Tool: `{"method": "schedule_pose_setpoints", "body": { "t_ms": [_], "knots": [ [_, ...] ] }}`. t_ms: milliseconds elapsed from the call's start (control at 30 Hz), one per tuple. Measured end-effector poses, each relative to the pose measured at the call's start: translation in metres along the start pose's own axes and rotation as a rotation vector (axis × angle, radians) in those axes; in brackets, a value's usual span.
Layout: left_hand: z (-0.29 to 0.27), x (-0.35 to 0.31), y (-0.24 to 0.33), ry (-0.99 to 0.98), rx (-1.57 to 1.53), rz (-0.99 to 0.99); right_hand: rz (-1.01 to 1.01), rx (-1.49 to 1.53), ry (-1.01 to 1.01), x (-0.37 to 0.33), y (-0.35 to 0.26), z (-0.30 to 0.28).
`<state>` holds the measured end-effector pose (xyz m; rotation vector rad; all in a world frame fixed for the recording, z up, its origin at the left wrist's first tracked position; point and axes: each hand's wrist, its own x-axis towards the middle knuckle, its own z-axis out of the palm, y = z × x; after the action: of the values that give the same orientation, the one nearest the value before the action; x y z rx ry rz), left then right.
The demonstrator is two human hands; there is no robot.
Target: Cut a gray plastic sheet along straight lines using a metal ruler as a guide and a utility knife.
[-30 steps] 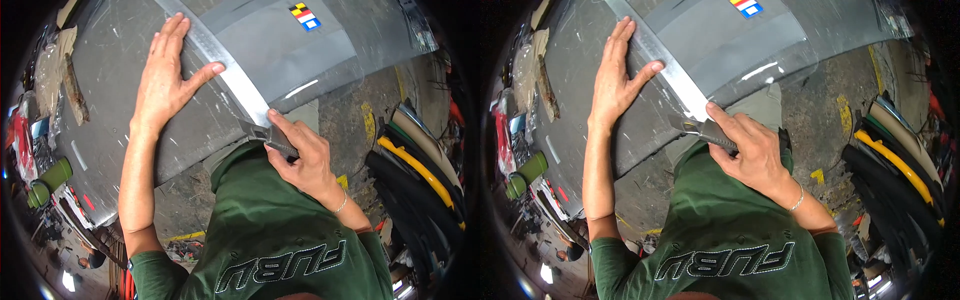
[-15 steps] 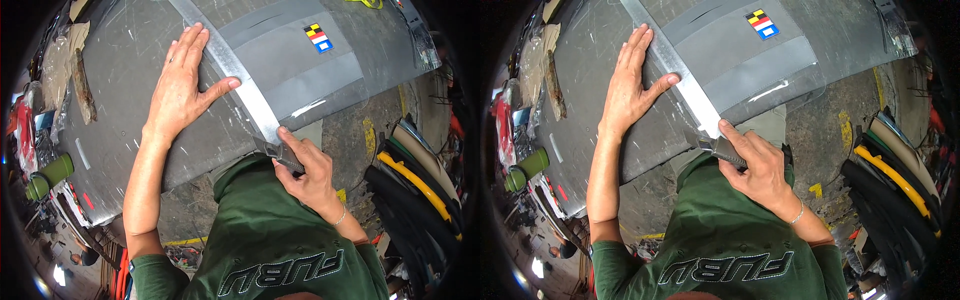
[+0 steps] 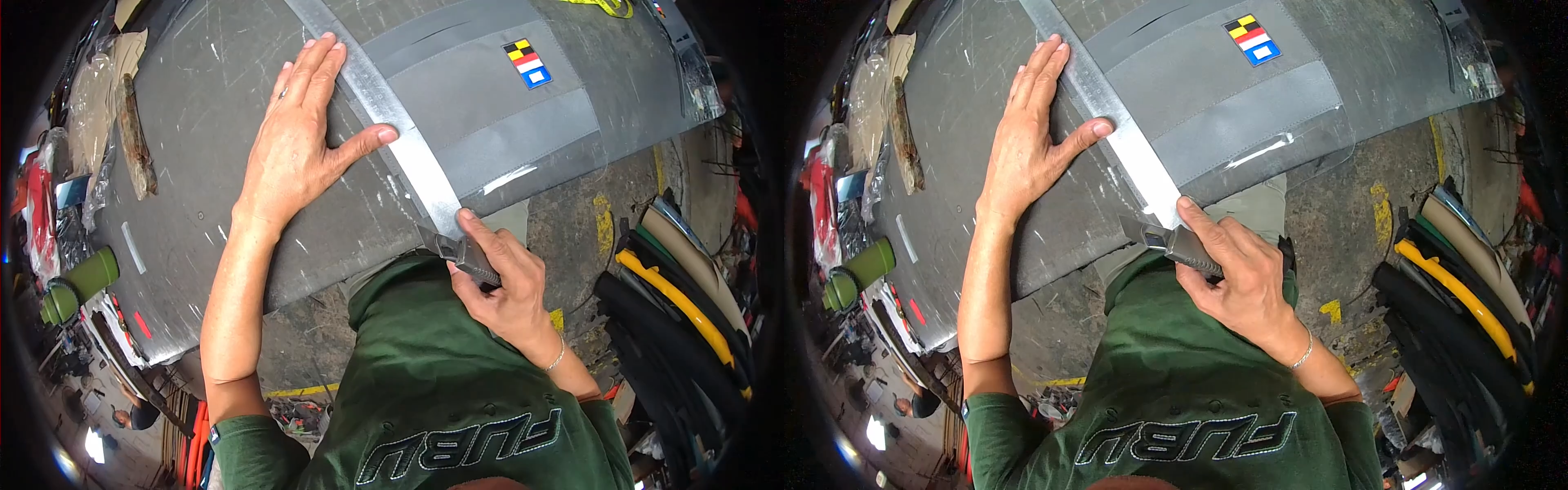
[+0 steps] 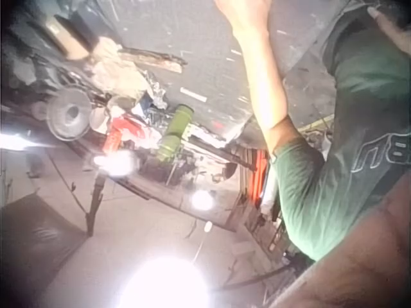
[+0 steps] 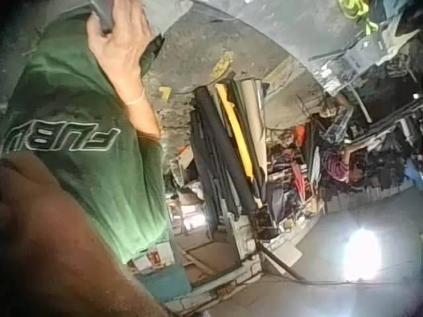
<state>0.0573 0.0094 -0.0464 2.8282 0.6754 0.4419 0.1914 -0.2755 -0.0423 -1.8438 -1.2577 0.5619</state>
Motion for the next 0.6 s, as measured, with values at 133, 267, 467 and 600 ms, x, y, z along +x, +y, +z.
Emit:
{"method": "schedule_pose_setpoints", "body": {
  "t_ms": [133,267,467,600],
  "knots": [
    [0.0,0.0,0.0,-0.003,0.005,0.001,0.002,-0.018,-0.011,0.0,0.0,-0.001],
    [-0.003,0.001,0.001,0.004,-0.004,-0.003,0.0,-0.027,-0.025,0.001,-0.002,-0.004],
    [-0.012,0.002,-0.006,0.016,-0.106,-0.09,0.001,-0.033,-0.021,0.001,-0.002,-0.003],
    [-0.01,0.001,-0.009,0.034,-0.269,-0.129,-0.009,-0.009,0.003,0.0,-0.001,-0.001]
  ]
}}
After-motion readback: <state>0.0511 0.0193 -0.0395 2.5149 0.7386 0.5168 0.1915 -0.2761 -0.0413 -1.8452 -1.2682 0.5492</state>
